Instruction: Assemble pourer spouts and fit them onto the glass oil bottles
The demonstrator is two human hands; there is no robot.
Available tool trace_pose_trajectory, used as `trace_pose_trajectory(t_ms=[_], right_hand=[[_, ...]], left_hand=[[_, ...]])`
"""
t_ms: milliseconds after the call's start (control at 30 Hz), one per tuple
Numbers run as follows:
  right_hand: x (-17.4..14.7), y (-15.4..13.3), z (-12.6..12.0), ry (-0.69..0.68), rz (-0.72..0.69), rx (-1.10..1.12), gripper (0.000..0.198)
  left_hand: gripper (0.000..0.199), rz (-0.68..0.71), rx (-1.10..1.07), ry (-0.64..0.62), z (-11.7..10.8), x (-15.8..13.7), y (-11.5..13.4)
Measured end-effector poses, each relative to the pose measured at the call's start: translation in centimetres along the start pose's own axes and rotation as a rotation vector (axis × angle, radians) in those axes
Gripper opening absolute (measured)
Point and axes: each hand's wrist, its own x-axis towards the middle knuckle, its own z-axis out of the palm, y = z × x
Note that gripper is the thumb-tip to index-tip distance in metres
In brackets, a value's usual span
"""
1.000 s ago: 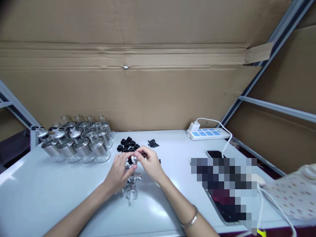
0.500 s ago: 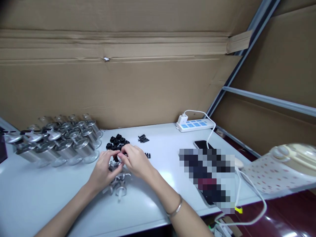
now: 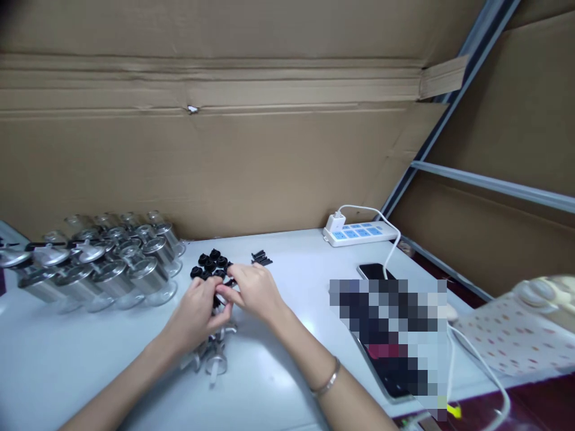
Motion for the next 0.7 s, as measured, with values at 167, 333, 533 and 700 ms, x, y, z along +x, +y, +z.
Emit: trace_pose_trajectory(t_ms=[167, 333, 533, 700], right_hand=[[-1.1, 0.1, -0.1, 0.109, -0.02, -0.02, 0.042], [-1.0, -0.3, -0.7, 0.143, -0.126, -0.067, 0.042], [-0.8, -1.1, -0.5, 0.135, -0.221, -0.188, 0.054], [-1.0, -1.2, -0.3, 0.131, -0.232, -0.2, 0.055]], left_hand=[[0.021, -0.083, -0.123, -0.099, 0.6, -0.9, 0.6], [0.011, -0.191, -0.196, -0.214, 0.0, -1.2, 1.4], [0.01, -0.114, -0.207, -0.186, -0.3, -1.9, 1.7], [0.007, -0.082, -0.222, -0.174, -0.4, -1.8, 1.5]])
